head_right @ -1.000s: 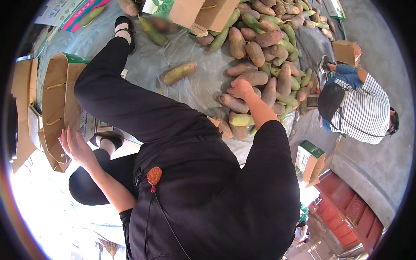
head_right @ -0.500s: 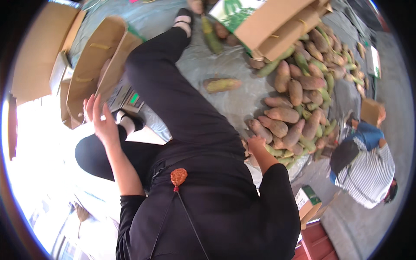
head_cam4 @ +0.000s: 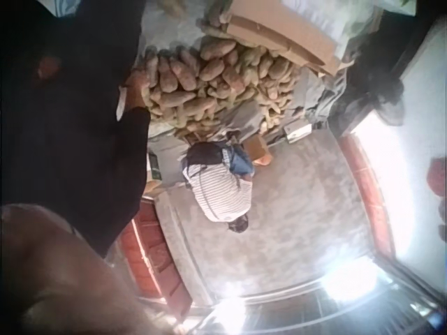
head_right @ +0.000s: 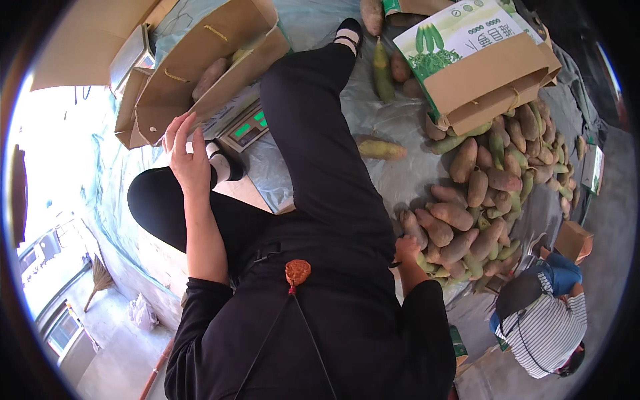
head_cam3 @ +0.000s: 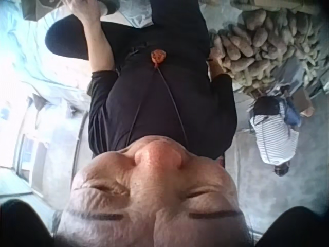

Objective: Sort, weigh, and pack long green vegetables into cardboard boxes.

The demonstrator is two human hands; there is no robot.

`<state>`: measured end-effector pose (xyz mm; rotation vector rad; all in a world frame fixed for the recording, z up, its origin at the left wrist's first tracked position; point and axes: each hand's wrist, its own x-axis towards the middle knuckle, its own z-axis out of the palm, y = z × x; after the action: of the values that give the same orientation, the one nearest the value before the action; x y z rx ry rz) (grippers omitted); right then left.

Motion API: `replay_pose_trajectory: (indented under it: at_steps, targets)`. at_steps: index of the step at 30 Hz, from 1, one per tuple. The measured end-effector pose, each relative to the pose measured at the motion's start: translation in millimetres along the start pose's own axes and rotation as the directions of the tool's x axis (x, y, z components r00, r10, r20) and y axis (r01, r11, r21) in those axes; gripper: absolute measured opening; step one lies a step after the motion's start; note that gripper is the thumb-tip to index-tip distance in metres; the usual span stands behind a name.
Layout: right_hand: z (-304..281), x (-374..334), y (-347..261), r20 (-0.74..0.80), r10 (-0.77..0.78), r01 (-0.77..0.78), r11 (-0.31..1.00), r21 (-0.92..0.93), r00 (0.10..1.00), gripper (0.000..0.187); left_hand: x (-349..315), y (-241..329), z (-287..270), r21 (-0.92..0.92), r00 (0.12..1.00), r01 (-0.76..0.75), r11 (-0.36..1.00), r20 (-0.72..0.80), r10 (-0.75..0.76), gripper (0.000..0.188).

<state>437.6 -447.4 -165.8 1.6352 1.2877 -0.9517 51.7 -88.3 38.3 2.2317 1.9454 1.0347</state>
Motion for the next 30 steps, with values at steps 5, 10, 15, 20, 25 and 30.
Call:
replay_pose_trajectory:
  at_steps: [5,10,15,20,25,30]
  targets:
    - [2.5,12.2,7.5,-0.033,0.128,-0.128,0.991,0.028,0.991,0.025,-0.4,-7.4,-5.6,-0.007,0.996,0.08,0.997,-0.031,-0.081,0.03]
    - [-23.6,-8.5,3.6,0.036,0.199,-0.201,0.978,0.048,0.979,0.032,-3.3,-10.8,0.9,-0.026,0.99,0.14,0.99,-0.026,-0.141,0.03]
    - [-4.7,5.6,9.9,0.063,0.262,-0.266,0.961,0.069,0.963,0.047,-0.2,-11.9,0.6,0.005,0.992,0.122,0.993,-0.014,-0.122,0.032]
    - [-26.3,-3.3,8.0,0.171,0.267,-0.286,0.953,0.099,0.948,0.046,-1.8,-18.7,0.5,0.048,0.992,0.122,0.991,-0.027,-0.12,0.034]
    - [-44.4,-16.3,12.4,0.153,0.301,-0.313,0.948,0.06,0.941,0.037,-4.0,-23.5,2.6,-0.003,0.989,0.143,0.99,-0.041,-0.143,0.036]
    - [-38.8,-18.5,19.9,0.052,0.263,-0.266,0.961,0.081,0.964,0.03,-4.7,-23.6,-1.3,0.078,0.984,0.177,0.981,-0.028,-0.176,0.039]
